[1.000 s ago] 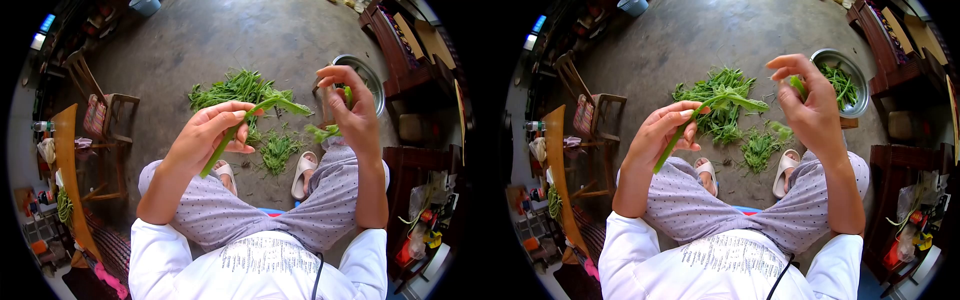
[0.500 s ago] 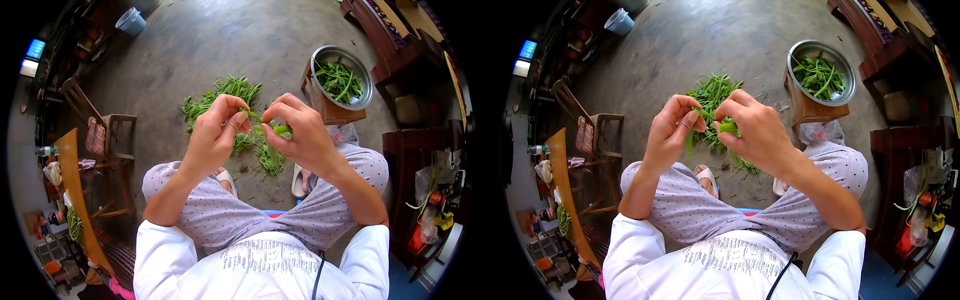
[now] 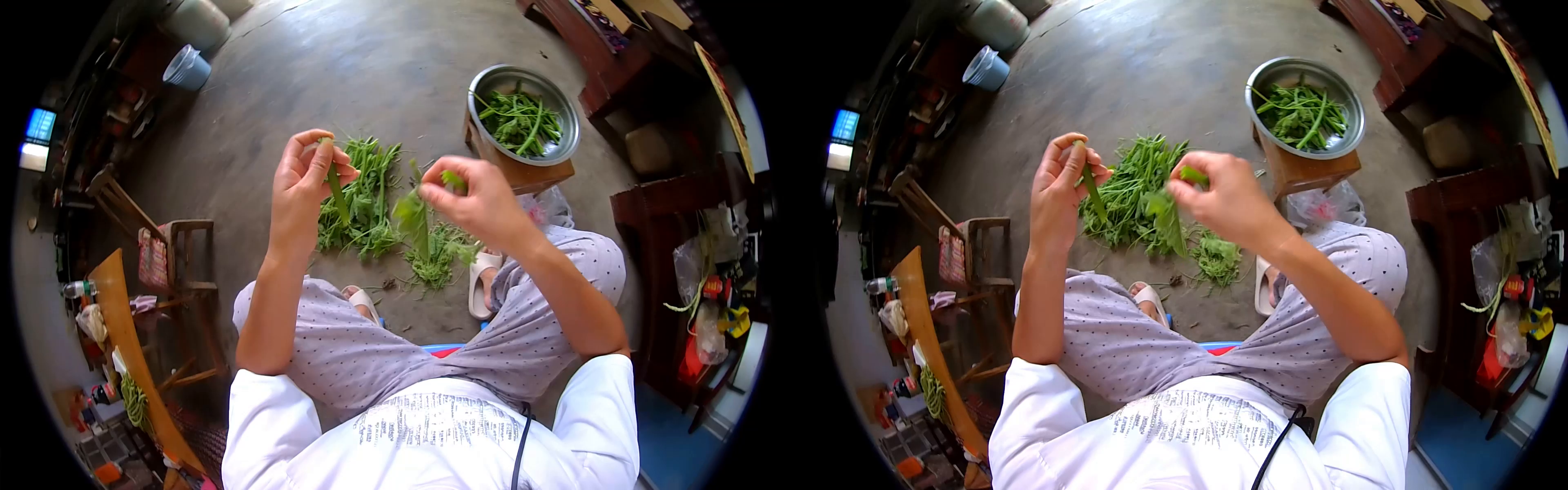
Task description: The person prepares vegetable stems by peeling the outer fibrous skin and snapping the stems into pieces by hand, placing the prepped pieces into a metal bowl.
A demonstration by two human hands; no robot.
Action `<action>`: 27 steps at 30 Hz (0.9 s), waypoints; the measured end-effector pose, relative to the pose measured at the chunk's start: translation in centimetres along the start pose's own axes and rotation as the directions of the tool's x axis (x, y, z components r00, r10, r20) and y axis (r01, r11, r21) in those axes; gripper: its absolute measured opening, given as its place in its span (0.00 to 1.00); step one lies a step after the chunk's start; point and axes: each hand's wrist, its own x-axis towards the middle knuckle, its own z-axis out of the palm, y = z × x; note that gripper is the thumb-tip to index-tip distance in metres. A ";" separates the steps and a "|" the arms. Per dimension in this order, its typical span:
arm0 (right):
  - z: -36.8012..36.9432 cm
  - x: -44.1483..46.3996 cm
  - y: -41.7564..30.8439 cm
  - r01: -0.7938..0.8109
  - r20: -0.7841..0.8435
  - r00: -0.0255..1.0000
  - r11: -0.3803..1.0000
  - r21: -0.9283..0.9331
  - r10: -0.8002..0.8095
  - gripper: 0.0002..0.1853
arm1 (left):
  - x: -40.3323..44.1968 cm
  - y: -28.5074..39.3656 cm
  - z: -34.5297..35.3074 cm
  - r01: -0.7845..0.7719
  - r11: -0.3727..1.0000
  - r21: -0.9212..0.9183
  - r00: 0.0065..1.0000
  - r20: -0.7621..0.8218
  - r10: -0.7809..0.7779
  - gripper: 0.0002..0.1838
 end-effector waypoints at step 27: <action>-6.7 1.6 -1.0 0.095 0.025 0.980 0.573 0.814 -0.198 0.26 | 1.0 0.0 9.4 0.089 0.992 0.089 0.757 0.641 -0.125 0.18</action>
